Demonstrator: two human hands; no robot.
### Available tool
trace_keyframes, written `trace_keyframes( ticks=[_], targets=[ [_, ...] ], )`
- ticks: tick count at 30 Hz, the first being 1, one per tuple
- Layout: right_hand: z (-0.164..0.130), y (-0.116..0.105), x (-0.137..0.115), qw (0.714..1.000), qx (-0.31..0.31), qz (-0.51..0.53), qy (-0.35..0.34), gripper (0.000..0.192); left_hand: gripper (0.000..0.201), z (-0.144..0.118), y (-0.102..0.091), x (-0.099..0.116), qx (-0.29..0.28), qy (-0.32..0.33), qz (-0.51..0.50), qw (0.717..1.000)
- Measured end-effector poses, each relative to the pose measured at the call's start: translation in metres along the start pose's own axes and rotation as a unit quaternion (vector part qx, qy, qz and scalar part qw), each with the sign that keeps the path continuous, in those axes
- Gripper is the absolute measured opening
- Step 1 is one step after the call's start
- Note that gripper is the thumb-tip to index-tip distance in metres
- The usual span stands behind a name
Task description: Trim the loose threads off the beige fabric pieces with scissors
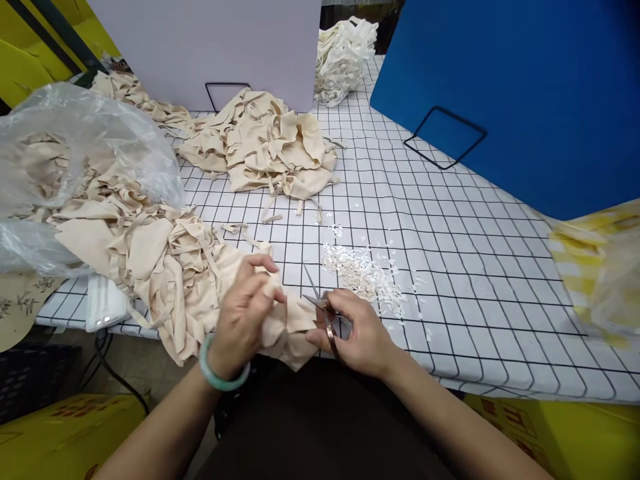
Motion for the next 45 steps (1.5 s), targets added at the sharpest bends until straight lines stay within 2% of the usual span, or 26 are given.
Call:
trace_keyframes(
  ticks=[2, 5, 12, 20, 34, 40, 45],
  targets=[
    [0.001, 0.001, -0.005, 1.0, 0.002, -0.012, -0.022, 0.044, 0.033, -0.005, 0.017, -0.002, -0.047, 0.001, -0.007, 0.999],
    [-0.002, 0.001, -0.006, 0.999, -0.008, -0.036, -0.031, 0.046, 0.034, -0.01, 0.031, -0.005, -0.066, 0.004, -0.019, 0.998],
    [-0.01, -0.004, 0.0, 0.998, -0.024, -0.045, -0.021, 0.046, 0.035, -0.011, 0.041, -0.004, -0.125, 0.031, -0.034, 0.991],
    [-0.008, -0.005, -0.001, 0.999, -0.018, -0.038, -0.026, 0.048, 0.037, -0.013, 0.045, -0.004, -0.132, 0.024, -0.026, 0.991],
    [-0.012, -0.003, 0.005, 0.999, 0.002, -0.027, -0.019, 0.048, 0.029, -0.015, 0.048, -0.008, -0.147, 0.038, -0.053, 0.987],
    [-0.023, -0.007, 0.017, 0.999, 0.031, -0.041, -0.005, 0.047, 0.032, -0.008, 0.061, -0.008, -0.174, 0.021, -0.036, 0.984],
    [-0.035, -0.008, 0.035, 0.995, 0.055, -0.061, 0.046, 0.051, 0.034, -0.002, 0.078, -0.014, -0.213, 0.014, -0.032, 0.976]
  ],
)
Point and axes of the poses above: each hand's wrist, its own z-axis towards the middle knuckle, its own y-axis out of the palm, x = y × z, the point moved 5 cm from there along z, towards the middle knuckle, and after that the axes turned 13 degrees about -z, right-handed, at the moved point
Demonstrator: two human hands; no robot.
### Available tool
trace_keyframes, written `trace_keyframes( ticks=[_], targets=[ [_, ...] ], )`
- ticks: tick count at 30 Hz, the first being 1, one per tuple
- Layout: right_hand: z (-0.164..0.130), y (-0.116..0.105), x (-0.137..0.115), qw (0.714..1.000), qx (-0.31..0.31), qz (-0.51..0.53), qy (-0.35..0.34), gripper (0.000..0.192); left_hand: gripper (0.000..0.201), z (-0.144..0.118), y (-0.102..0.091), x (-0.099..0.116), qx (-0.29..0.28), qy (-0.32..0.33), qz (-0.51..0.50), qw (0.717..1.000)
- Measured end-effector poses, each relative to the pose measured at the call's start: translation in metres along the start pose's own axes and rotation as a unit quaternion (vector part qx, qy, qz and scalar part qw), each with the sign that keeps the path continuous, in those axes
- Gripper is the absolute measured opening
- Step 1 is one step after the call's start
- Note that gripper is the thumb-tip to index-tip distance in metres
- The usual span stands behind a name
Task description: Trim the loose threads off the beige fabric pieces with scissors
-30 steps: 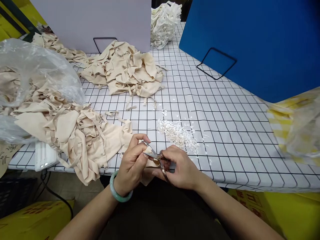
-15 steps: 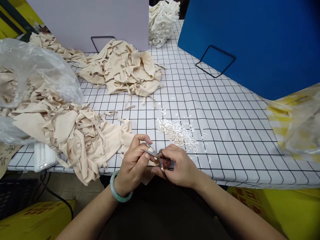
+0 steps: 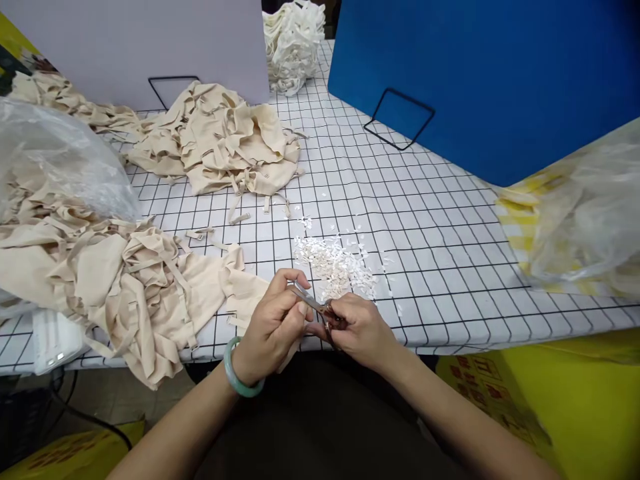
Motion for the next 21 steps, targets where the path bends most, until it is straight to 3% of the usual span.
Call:
trace_keyframes(
  ticks=[4, 8, 11, 13, 15, 18, 21],
  targets=[
    [-0.006, -0.002, 0.02, 0.995, 0.009, 0.046, 0.089, 0.054, 0.035, 0.005, 0.006, -0.013, -0.002, -0.052, -0.01, 0.999],
    [-0.006, -0.021, 0.034, 0.984, 0.014, 0.056, 0.171, 0.039, 0.035, 0.001, -0.004, -0.011, 0.009, -0.088, -0.019, 0.996],
    [-0.004, -0.028, 0.024, 0.989, 0.008, 0.021, 0.147, 0.048, 0.03, -0.014, -0.031, 0.005, 0.039, -0.033, 0.098, 0.994],
    [-0.003, -0.014, 0.008, 0.994, -0.028, 0.026, 0.099, 0.053, 0.018, -0.035, -0.05, 0.014, 0.079, -0.006, 0.23, 0.97],
    [-0.003, 0.011, -0.012, 0.995, -0.074, 0.051, 0.038, 0.05, 0.005, -0.059, -0.059, 0.011, 0.075, -0.024, 0.322, 0.944],
    [0.001, 0.044, -0.034, 0.991, -0.11, 0.079, -0.008, 0.028, 0.039, -0.087, -0.052, -0.005, -0.008, -0.072, 0.308, 0.948],
    [0.023, 0.046, -0.046, 0.98, -0.134, 0.145, 0.013, 0.021, 0.031, -0.08, -0.054, -0.001, -0.022, -0.068, 0.245, 0.967]
  ],
)
Point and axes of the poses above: each hand's wrist, its own z-axis towards the middle knuckle, its own y-axis out of the palm, x = y × z, the point moved 5 cm from there along z, towards the middle knuckle, and after that the axes turned 13 degrees about -z, right-handed, at the moved point
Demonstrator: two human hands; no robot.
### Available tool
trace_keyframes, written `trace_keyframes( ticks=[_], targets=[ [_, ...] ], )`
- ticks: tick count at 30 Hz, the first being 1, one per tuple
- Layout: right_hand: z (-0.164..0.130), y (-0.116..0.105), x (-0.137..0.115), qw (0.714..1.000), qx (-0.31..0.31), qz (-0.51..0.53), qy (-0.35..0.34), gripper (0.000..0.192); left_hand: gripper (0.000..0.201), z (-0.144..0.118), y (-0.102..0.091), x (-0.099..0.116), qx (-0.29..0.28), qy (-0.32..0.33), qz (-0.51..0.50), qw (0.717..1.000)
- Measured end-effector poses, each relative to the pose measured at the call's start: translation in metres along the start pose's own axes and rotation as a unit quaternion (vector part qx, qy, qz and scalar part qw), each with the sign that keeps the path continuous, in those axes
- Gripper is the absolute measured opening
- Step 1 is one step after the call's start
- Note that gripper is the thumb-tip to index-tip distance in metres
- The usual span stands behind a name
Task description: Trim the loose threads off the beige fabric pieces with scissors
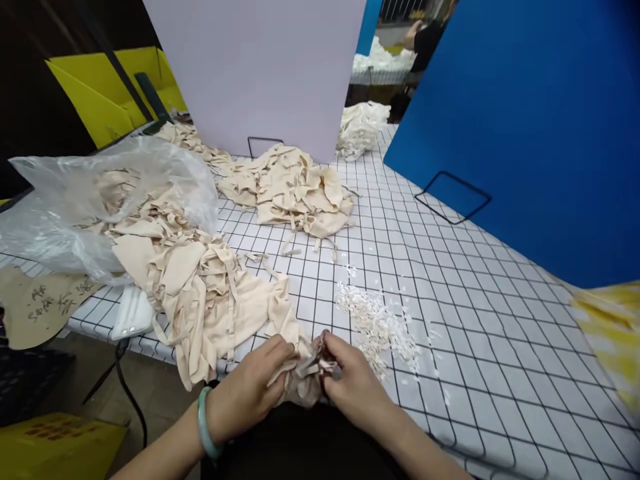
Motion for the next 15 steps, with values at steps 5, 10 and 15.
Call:
trace_keyframes(
  ticks=[5, 10, 15],
  targets=[
    [0.085, -0.087, -0.059, 0.99, 0.086, 0.107, -0.033, 0.016, 0.015, 0.103, -0.088, 0.04, 0.105, 0.069, -0.07, 0.99],
    [0.192, -0.198, -0.1, 0.91, 0.4, -0.026, -0.105, 0.019, 0.024, 0.206, -0.168, 0.053, 0.213, 0.118, -0.113, 0.963],
    [0.209, -0.158, -0.044, 0.918, 0.378, -0.093, -0.079, 0.025, 0.02, 0.154, -0.146, -0.008, 0.276, 0.063, 0.026, 0.959]
  ],
)
Point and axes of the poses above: each hand's wrist, its own z-axis towards the middle knuckle, its own y-axis out of the palm, x = y × z, the point moved 5 cm from there along z, towards the middle knuckle, and after that the axes turned 13 degrees about -z, right-handed, at the moved point
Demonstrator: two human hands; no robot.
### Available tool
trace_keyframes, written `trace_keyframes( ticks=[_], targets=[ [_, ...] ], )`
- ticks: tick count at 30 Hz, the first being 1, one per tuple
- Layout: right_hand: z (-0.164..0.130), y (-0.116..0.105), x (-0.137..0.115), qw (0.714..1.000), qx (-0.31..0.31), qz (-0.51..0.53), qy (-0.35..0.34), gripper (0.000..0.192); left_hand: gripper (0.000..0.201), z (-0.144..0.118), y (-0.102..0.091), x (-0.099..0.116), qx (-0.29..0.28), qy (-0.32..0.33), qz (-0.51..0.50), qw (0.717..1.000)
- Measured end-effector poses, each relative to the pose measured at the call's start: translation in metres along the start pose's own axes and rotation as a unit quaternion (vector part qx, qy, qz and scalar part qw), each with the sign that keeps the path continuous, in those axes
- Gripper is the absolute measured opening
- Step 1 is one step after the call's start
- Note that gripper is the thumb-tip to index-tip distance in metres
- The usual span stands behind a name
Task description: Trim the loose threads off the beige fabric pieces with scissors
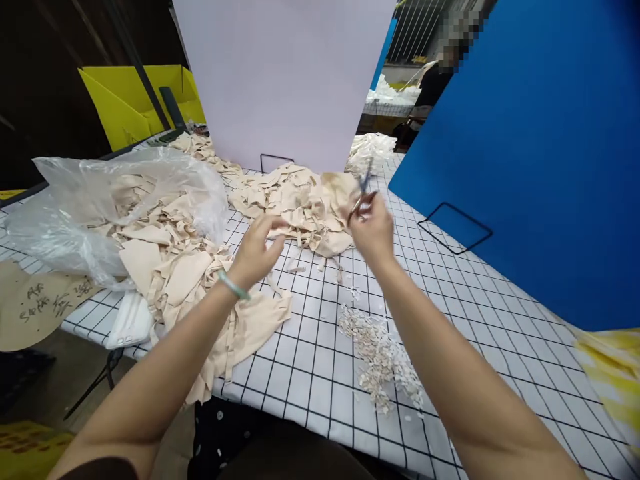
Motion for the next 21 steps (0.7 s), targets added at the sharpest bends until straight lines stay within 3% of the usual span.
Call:
trace_keyframes(
  ticks=[2, 3, 6, 9, 12, 15, 17, 19, 21],
  targets=[
    [-0.053, 0.044, 0.006, 0.981, -0.193, 0.031, 0.006, 0.024, 0.02, -0.051, 0.001, -0.015, -0.021, -0.003, 0.072, 0.997],
    [-0.079, 0.062, 0.003, 0.969, -0.243, 0.04, -0.001, 0.024, 0.021, -0.075, 0.003, -0.02, -0.033, -0.012, 0.085, 0.996],
    [-0.126, 0.104, -0.012, 0.95, -0.307, 0.057, -0.013, 0.025, 0.023, -0.126, 0.015, -0.021, -0.068, -0.031, 0.087, 0.993],
    [-0.128, 0.125, -0.023, 0.939, -0.334, 0.078, -0.001, 0.026, 0.024, -0.151, 0.027, -0.013, -0.088, -0.027, 0.082, 0.992],
    [-0.114, 0.114, -0.026, 0.928, -0.349, 0.122, 0.029, 0.025, 0.024, -0.155, 0.028, -0.005, -0.067, -0.019, 0.072, 0.995],
    [-0.109, 0.075, -0.036, 0.914, -0.347, 0.203, 0.05, 0.025, 0.023, -0.14, 0.015, 0.007, 0.042, 0.032, 0.088, 0.995],
    [-0.114, 0.046, -0.047, 0.883, -0.353, 0.302, 0.065, 0.03, 0.038, -0.121, 0.01, 0.018, 0.071, 0.107, 0.118, 0.985],
    [-0.124, 0.023, -0.056, 0.847, -0.353, 0.389, 0.08, 0.033, 0.045, -0.1, 0.015, 0.029, 0.003, 0.176, 0.121, 0.977],
    [-0.133, 0.008, -0.058, 0.835, -0.331, 0.428, 0.1, 0.032, 0.031, -0.082, 0.021, 0.035, -0.099, 0.186, 0.085, 0.974]
  ],
)
Point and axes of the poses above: each hand's wrist, its own z-axis towards the middle knuckle, its own y-axis out of the palm, x = y × z, the point moved 5 cm from there along z, towards the middle knuckle, and after that the axes turned 13 degrees about -z, right-handed, at the moved point
